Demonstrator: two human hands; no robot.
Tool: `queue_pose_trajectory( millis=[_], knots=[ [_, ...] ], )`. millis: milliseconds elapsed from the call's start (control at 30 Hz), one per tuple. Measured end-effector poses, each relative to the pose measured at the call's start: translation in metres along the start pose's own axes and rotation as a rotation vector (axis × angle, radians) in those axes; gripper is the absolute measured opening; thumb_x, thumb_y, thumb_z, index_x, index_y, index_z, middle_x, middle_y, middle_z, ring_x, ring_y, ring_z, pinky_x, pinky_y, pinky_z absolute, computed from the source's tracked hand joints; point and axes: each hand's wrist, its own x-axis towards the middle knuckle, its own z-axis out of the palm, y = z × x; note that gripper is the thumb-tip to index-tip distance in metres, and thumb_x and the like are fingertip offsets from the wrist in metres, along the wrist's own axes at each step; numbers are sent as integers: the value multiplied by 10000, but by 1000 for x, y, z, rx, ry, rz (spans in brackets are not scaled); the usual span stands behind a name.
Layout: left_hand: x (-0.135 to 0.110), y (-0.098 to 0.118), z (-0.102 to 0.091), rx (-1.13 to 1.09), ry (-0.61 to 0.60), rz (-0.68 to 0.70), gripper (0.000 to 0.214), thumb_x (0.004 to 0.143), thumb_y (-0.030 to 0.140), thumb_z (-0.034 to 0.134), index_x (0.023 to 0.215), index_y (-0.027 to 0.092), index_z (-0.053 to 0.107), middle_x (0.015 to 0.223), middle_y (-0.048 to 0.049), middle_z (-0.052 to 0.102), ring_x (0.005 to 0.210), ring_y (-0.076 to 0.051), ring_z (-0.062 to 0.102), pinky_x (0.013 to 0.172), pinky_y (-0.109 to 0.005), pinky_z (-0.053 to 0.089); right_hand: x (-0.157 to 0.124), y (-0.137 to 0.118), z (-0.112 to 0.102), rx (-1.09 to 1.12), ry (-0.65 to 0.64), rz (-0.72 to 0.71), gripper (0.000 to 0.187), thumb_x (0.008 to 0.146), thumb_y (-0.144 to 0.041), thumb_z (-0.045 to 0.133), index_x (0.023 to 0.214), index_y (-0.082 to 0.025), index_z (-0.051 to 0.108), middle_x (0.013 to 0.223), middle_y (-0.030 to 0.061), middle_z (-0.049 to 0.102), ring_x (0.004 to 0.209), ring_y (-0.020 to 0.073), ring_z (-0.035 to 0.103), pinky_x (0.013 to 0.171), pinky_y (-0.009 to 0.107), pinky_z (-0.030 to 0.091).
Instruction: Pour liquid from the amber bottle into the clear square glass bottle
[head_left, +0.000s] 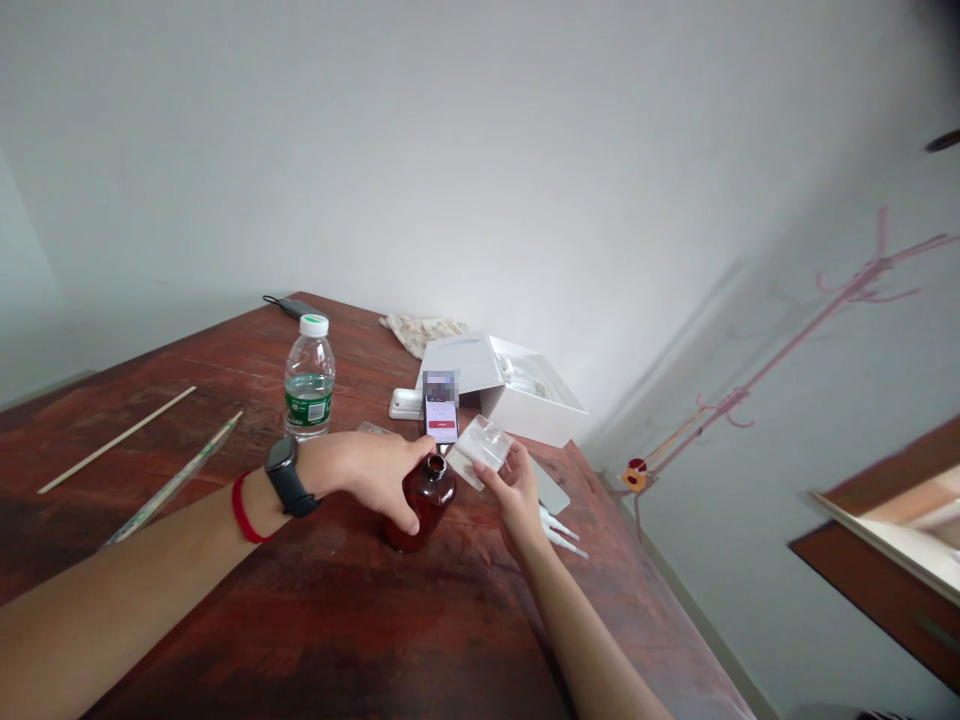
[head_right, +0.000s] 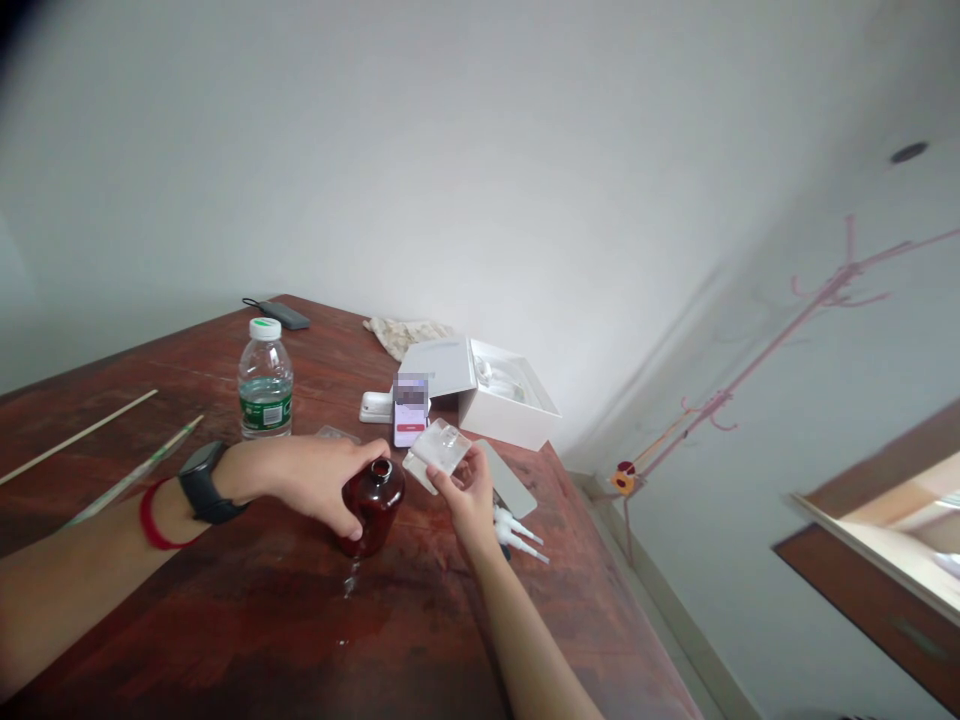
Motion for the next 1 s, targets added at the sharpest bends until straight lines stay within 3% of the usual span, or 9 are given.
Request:
queue_pose_trajectory(
  millis=[1000],
  knots=[
    [-2,3,0,85,29,-16,746,665,533,832,1299,216,599,968,-114,801,847,-376,756,677,-365,517,0,12,2,-13,18,16,512,743,-387,876,1164,-272,608,1084,43,777,1060,303,728,889,424,581]
  ],
)
